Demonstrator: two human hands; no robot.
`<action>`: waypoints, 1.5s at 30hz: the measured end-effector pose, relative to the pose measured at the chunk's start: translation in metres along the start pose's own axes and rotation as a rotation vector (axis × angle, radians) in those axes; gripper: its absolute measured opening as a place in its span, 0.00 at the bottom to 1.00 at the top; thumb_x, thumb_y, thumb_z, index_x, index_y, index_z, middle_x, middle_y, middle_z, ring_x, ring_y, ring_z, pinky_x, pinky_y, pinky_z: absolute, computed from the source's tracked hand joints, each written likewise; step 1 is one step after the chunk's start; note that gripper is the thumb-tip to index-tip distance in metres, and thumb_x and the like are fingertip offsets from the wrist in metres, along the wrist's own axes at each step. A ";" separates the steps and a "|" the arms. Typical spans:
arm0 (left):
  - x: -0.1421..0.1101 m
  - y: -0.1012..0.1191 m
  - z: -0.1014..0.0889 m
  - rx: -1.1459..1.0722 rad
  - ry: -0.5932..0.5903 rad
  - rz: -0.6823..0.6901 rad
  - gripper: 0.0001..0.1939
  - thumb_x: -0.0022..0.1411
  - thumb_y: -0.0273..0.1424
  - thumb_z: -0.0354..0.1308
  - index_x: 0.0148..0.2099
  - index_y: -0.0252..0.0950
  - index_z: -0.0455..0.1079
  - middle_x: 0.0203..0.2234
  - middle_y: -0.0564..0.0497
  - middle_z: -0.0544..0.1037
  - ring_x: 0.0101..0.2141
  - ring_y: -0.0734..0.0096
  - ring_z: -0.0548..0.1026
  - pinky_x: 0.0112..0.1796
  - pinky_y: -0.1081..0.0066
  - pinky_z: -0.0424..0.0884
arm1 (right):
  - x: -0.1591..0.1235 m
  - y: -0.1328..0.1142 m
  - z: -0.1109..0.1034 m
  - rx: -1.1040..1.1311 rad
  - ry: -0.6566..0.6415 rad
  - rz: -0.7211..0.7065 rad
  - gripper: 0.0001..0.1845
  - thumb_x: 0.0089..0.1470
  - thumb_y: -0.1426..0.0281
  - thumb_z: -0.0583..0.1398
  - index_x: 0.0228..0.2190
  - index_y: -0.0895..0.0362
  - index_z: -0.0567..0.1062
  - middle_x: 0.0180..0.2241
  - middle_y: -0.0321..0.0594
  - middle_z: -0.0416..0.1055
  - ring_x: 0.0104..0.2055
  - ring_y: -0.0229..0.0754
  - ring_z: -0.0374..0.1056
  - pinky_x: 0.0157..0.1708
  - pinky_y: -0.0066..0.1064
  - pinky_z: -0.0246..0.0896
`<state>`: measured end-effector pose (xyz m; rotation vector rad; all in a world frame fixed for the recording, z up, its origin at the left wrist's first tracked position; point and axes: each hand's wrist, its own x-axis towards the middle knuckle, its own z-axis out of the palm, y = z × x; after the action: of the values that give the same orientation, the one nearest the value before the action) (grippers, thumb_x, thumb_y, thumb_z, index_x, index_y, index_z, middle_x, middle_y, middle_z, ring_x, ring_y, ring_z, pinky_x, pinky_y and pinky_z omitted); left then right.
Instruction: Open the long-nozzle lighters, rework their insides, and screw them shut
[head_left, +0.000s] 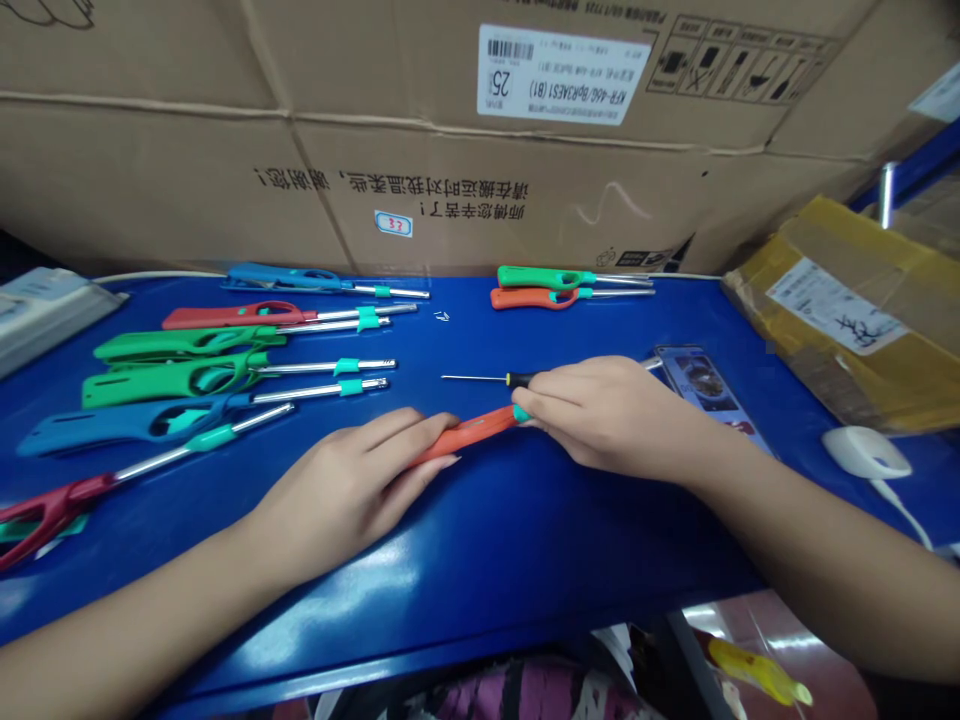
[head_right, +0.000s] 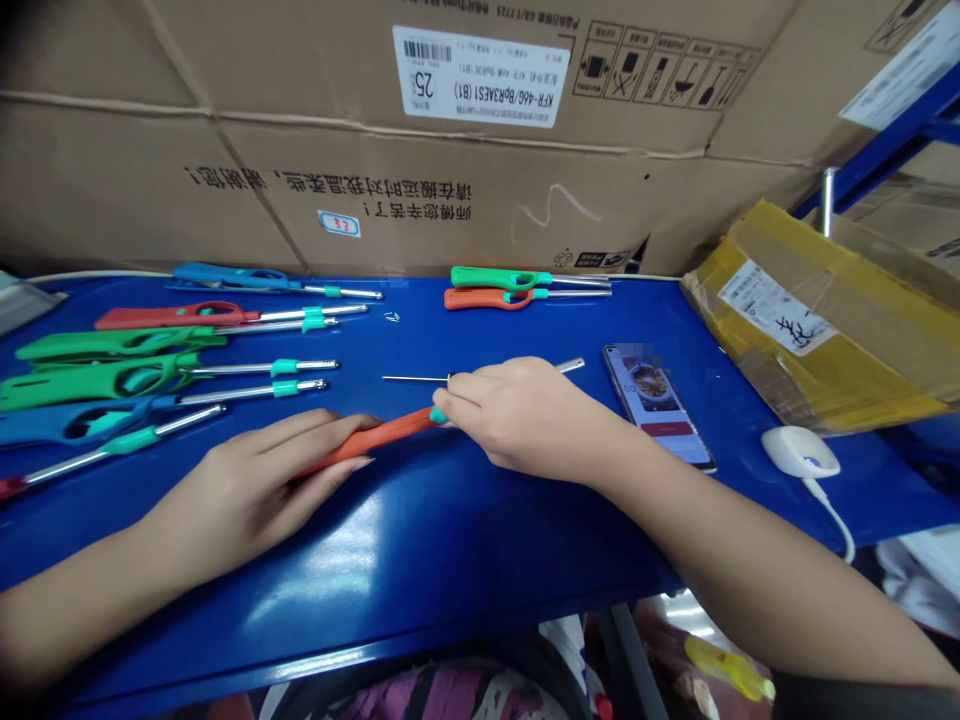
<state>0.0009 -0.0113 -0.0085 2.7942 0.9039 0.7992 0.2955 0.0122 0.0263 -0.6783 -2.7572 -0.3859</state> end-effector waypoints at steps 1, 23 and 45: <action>0.000 0.000 0.001 0.022 0.005 0.008 0.13 0.79 0.33 0.52 0.56 0.32 0.72 0.41 0.44 0.83 0.34 0.67 0.82 0.35 0.71 0.78 | 0.000 0.000 0.000 0.016 -0.018 -0.003 0.14 0.69 0.76 0.54 0.46 0.64 0.80 0.39 0.50 0.83 0.38 0.46 0.78 0.33 0.35 0.67; 0.003 -0.007 0.001 -0.017 -0.057 -0.016 0.17 0.78 0.33 0.52 0.62 0.34 0.74 0.44 0.45 0.82 0.37 0.66 0.83 0.36 0.70 0.79 | 0.002 -0.006 0.008 0.161 -0.069 0.074 0.18 0.73 0.68 0.54 0.51 0.61 0.81 0.47 0.47 0.84 0.46 0.47 0.80 0.42 0.38 0.73; 0.004 -0.009 -0.002 -0.332 -0.041 -0.306 0.09 0.72 0.38 0.62 0.49 0.39 0.71 0.39 0.56 0.82 0.34 0.75 0.79 0.36 0.77 0.72 | 0.006 0.000 0.001 0.337 -0.231 0.217 0.15 0.70 0.59 0.57 0.43 0.58 0.76 0.41 0.43 0.77 0.40 0.45 0.72 0.38 0.35 0.63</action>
<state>-0.0018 -0.0015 -0.0072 2.3089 1.0483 0.7601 0.2898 0.0153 0.0272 -0.9667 -2.8163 0.2128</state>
